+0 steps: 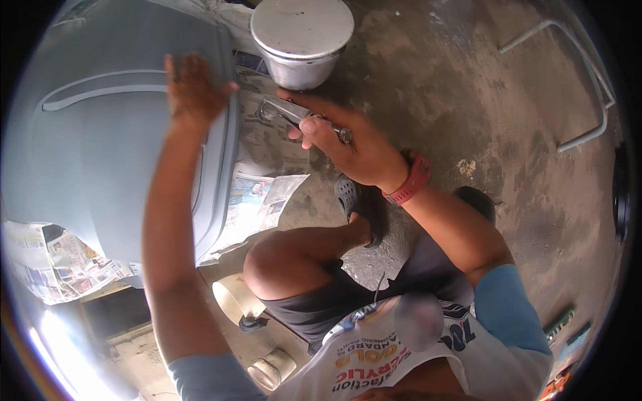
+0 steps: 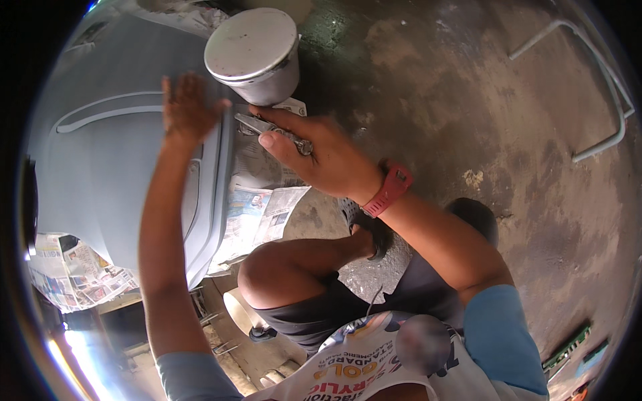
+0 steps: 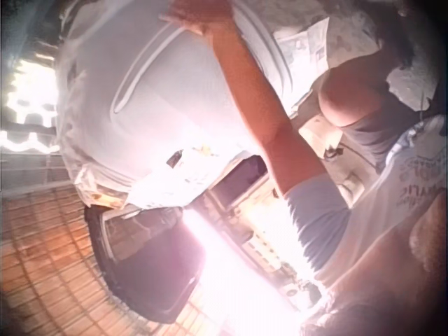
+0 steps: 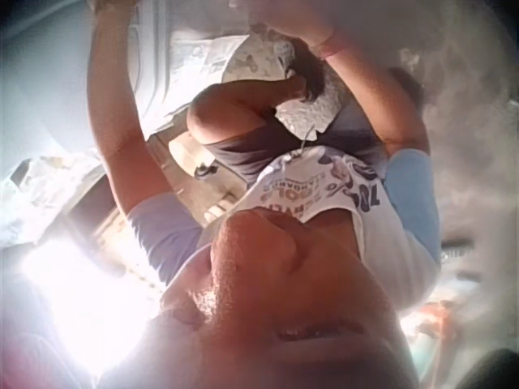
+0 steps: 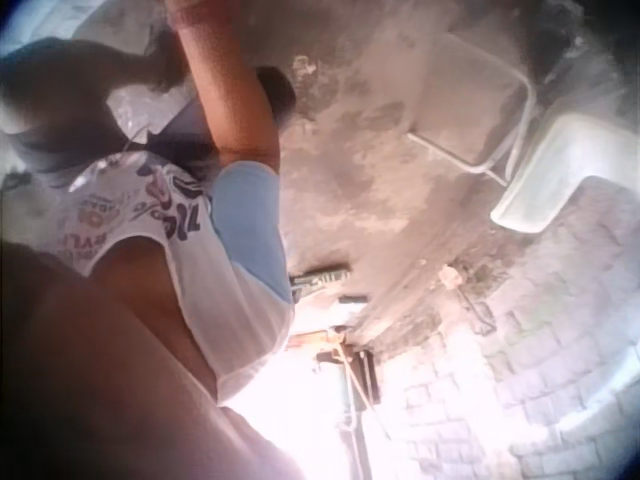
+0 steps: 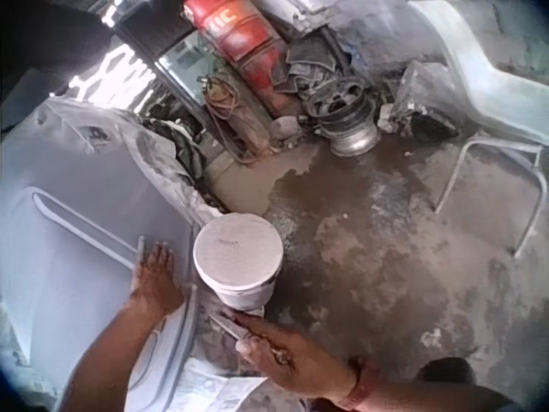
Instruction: The person uses a spray gun to apply paint to a car bumper, which is partially covered with newspaper. They wipe the surface with a cloth and adjust the newspaper to ensure even coverage.
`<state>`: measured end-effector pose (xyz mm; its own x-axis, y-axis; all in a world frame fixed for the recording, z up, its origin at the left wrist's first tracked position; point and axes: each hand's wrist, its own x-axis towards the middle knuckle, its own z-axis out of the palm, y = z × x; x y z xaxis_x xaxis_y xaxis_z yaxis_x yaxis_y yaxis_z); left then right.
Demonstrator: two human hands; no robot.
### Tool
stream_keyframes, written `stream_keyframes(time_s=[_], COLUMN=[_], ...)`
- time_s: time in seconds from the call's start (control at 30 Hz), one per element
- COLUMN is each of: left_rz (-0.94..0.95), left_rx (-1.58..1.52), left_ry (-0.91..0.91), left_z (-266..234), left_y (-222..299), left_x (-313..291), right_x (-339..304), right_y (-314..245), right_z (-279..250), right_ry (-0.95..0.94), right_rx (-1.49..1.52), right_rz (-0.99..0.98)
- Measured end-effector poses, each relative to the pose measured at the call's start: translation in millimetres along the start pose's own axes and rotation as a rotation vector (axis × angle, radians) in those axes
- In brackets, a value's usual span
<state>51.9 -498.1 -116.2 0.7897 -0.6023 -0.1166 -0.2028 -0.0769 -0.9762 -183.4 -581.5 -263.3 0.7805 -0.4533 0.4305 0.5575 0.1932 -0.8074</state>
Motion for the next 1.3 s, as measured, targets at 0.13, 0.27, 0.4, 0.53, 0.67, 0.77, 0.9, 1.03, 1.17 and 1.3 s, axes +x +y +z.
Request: stream_keyframes(time_s=[0.13, 0.27, 0.4, 0.53, 0.67, 0.77, 0.9, 1.03, 1.17, 1.3], left_rz=[-0.187, 0.144, 0.158, 0.101, -0.015, -0.036, -0.031, -0.036, -0.02, -0.057], left_rx=[-0.042, -0.077, -0.115, -0.556, -0.641, -0.578, -0.603, -0.608, -0.656, -0.652], left_ry=[0.01, -0.088, -0.028, 0.341, 0.262, 0.15, 0.242, 0.219, 0.306, 0.313], left_z=[-0.6, 7.8, 27.1, 55.4, 111.6, 168.4, 219.8, 238.4, 248.0, 218.0], left_y=[-36.8, 10.2, 49.2, 79.0, 89.9, 77.5, 72.5, 75.4, 76.1, 83.9], left_x=[46.4, 48.3, 8.1, -82.7, -175.9, -244.6, -306.4, -321.0, -314.5, -280.9], right_x=[-2.9, -0.6, 2.0, 3.4, -1.5, -14.7, -35.3, -46.0, -34.2, -16.9], right_y=[-2.5, -1.1, 15.1, 10.9, 24.2, 32.6, 34.8, 45.0, 48.2, 60.0], right_z=[-15.5, -16.1, 6.4, 14.1, 37.2, 65.5, 98.8, 120.0, 114.7, 97.8], right_ry=[-0.003, -0.002, -0.014, -0.142, -0.312, -0.384, -0.545, -0.521, -0.55, -0.458], right_rx=[-0.12, -0.091, 0.01, 0.009, 0.022, 0.014, 0.075, 0.145, 0.096, 0.059], right_rz=[-0.048, -0.027, -0.017, 0.126, 0.128, 0.089, 0.097, 0.05, 0.144, 0.152])
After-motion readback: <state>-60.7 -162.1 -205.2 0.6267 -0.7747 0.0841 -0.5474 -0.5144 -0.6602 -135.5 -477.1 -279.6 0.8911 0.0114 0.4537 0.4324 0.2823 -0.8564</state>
